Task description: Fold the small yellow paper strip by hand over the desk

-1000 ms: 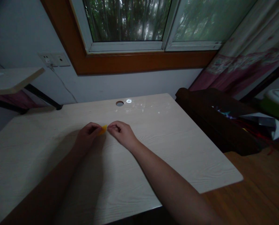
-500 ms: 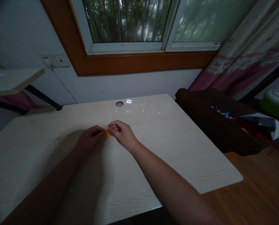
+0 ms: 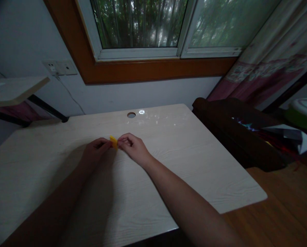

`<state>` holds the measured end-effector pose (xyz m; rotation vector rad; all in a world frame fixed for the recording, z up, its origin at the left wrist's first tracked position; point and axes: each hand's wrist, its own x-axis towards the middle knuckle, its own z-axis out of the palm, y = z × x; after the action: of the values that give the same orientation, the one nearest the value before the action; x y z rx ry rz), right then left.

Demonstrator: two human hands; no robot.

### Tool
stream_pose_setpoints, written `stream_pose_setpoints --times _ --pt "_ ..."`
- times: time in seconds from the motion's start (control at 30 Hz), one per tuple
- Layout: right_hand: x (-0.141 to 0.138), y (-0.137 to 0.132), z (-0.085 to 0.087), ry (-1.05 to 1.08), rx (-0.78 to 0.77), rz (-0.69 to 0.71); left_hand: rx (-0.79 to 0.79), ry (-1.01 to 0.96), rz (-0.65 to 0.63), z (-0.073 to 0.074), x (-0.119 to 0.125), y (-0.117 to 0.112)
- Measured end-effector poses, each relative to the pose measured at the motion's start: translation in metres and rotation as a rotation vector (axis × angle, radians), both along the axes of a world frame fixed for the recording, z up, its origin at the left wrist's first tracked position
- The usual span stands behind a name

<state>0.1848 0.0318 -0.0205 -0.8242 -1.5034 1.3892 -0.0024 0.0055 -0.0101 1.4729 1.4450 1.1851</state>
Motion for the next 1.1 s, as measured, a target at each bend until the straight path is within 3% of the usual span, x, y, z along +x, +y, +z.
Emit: stream_pose_setpoints --times 0.3,0.67,1.1 --pt "-0.002 0.000 -0.006 -0.062 0.047 -0.007 -0.001 0.069 0.025 -0.001 -0.001 -0.001" --pt "0.000 0.000 -0.004 -0.126 0.098 -0.036 0.035 0.159 -0.063 -0.011 -0.002 0.003" --pt "0.002 0.001 0.000 -0.135 0.160 -0.064 0.042 0.097 -0.077 -0.002 0.000 0.000"
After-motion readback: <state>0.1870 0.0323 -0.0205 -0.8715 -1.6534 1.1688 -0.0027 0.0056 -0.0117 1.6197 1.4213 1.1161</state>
